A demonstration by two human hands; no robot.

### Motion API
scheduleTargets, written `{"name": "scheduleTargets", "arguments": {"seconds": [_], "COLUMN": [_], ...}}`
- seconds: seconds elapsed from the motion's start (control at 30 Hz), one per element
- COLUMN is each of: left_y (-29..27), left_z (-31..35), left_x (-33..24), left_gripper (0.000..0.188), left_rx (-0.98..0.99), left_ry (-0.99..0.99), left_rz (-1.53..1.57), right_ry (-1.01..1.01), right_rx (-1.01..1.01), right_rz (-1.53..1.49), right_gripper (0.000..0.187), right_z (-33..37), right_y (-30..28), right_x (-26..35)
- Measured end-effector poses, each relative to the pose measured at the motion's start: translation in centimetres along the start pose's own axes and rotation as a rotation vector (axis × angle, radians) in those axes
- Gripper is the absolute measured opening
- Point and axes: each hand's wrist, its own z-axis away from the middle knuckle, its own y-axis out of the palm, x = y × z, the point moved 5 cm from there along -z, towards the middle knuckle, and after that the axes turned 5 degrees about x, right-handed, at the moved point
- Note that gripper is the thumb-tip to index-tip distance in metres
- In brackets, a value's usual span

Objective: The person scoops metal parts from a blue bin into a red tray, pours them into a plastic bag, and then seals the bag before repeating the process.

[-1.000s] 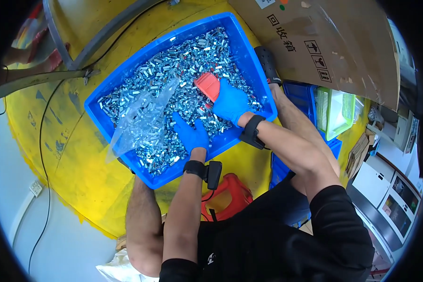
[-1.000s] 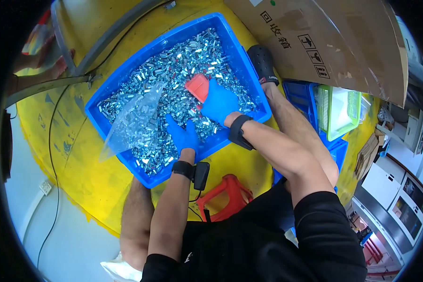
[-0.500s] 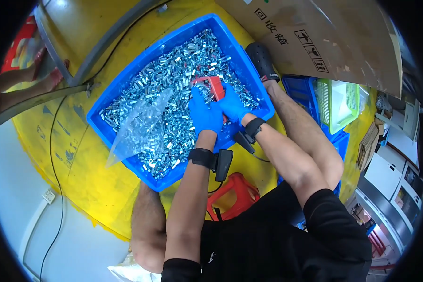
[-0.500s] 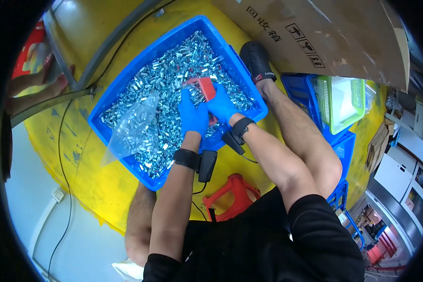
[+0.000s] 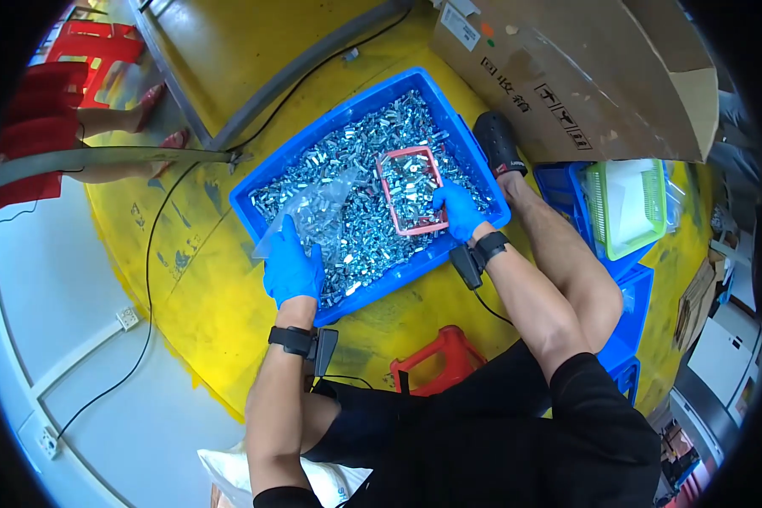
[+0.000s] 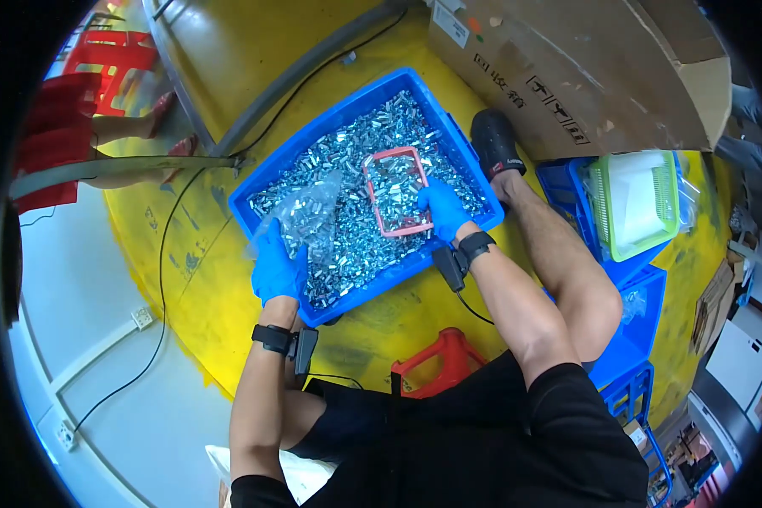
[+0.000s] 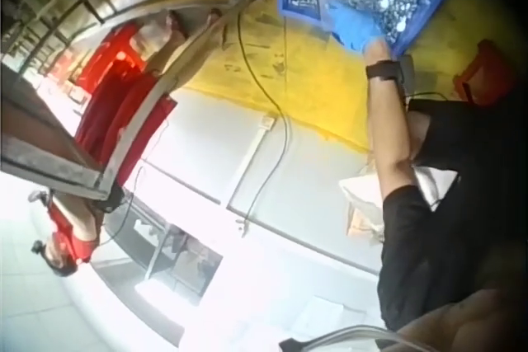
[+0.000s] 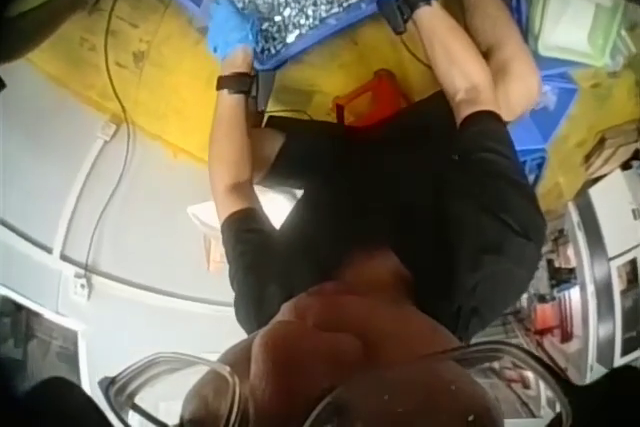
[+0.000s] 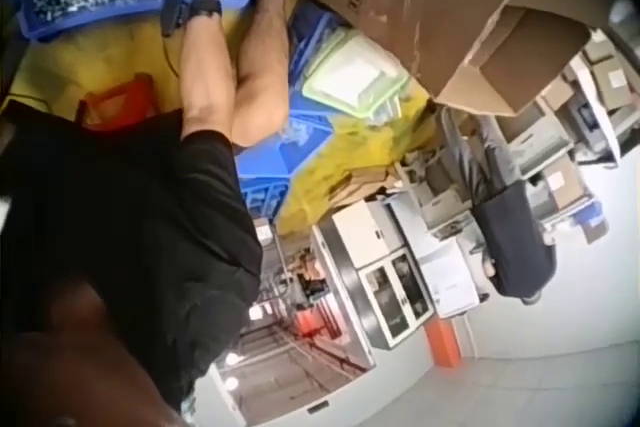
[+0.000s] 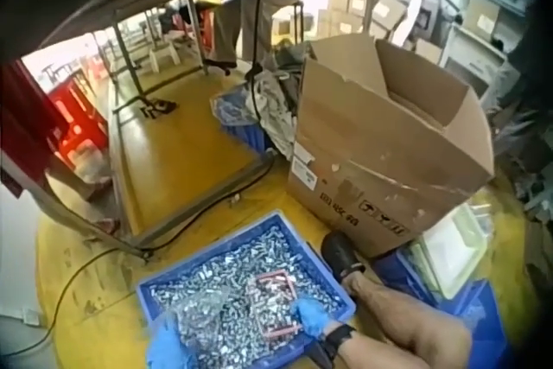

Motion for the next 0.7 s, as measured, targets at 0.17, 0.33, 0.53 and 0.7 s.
{"name": "scheduleTargets", "arguments": {"seconds": [0.17,0.33,0.53,0.7], "left_y": [-2.0,-1.7,1.7,3.4], "left_z": [-0.6,-2.0,1.8,3.8], "left_x": [-0.2,-0.4,-1.3,-0.5], "left_gripper": [0.056,0.035,0.016,0.018], "left_rx": [-0.361,-0.035,0.077,0.178], "left_ry": [0.243,0.075,0.327,0.329], "left_rz": [-0.043,-0.099,0.03,0.04], "right_ry": [-0.051,-0.021,-0.03,-0.043], "right_rx": [0.027,0.008,0.052,0.216], "right_rz": [-0.007,-0.051,-0.037,0.248], "right_gripper": [0.004,0.003,0.004,0.004], "right_z": [2.4,4.2,6.2,7.3], "right_y": [0.6,1.0,2.7,7.9], "right_x": [2.3,2.0,3.4,5.9]}}
